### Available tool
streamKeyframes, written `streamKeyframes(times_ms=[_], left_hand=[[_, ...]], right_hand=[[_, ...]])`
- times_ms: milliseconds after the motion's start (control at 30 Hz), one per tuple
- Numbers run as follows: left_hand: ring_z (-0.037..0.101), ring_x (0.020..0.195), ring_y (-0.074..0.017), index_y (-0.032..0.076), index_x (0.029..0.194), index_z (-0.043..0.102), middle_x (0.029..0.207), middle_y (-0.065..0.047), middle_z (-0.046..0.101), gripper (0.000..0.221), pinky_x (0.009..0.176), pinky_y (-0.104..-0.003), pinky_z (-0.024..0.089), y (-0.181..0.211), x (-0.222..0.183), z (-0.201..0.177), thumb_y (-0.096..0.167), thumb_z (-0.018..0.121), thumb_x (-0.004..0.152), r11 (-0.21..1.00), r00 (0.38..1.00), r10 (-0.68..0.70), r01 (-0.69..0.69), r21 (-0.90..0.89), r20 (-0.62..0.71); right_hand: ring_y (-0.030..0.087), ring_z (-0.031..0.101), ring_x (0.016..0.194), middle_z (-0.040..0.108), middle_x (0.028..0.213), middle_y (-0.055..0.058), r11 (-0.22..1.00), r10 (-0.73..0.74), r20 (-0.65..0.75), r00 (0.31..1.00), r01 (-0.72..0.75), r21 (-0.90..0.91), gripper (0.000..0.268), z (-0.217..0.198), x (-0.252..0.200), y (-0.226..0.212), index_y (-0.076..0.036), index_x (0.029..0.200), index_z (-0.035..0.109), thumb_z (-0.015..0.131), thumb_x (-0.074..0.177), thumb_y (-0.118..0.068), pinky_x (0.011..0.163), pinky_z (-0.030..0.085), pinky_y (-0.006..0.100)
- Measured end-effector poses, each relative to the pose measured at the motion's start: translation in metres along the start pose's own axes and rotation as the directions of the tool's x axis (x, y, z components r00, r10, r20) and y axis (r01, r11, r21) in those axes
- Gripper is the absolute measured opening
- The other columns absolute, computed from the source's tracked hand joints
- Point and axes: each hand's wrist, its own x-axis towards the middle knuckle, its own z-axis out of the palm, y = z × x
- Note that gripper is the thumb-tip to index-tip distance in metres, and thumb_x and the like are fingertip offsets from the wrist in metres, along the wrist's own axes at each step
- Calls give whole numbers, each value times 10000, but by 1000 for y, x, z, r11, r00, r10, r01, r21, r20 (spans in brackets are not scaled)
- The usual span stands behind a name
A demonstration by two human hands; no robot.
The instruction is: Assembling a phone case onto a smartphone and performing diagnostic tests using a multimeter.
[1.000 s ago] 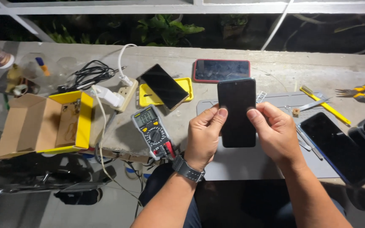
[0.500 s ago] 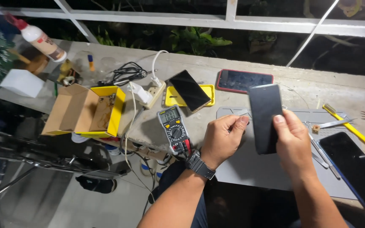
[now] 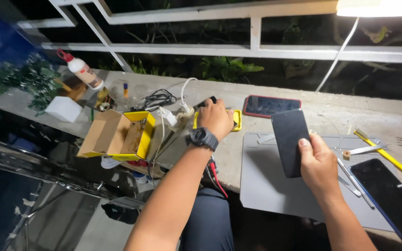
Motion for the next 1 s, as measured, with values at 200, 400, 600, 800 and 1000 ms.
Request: streamKeyframes(times_ms=[200,400,600,800,1000], left_hand=[[655,1356,-447,136,1707,435,1586,-217,477,866,1138,-551,553,14,16,7,708,600,1078,965,955,-260,252,69,142],[629,1325,-490,155,1684,424,1559,-181,418,704,1210,-540,494,23,18,7,395,630,1056,943,938,-317,328,-62,141],[628,1214,-550,127,1535,496,1463,-207,436,679,890,-631,661,38,4,-3,327,745,935,962,971,-235,224,-153,-52],[649,1317,-619,119,1675,424,1503,-209,459,836,1042,-717,638,95,-1,4,272,739,916,952,972,226,-234,-195,-64],[637,1363,-566,119,1675,458,1490,-172,455,781,1055,-699,637,139,15,29,305,753,976,956,958,281,-273,-102,65]], right_hand=[[234,566,818,601,804,45,1000,24,31,999,-24,-3,278,12,-3,-5,-114,1055,693,579,1182,-333,826,458,417],[200,408,712,456,726,3,997,56,57,997,-59,42,292,10,-6,-14,-122,954,629,586,1176,-308,720,387,380],[178,457,760,507,773,-22,998,32,-14,999,-32,53,252,-2,1,-9,-125,1056,706,607,1183,-318,766,420,374],[507,780,1128,808,1022,300,1000,-6,-160,987,6,-2,334,-6,10,0,-205,1480,825,658,1218,-328,922,578,635],[508,783,1108,811,1009,286,1000,12,-188,982,-12,3,340,-18,14,2,-198,1481,826,658,1216,-330,920,583,638]])
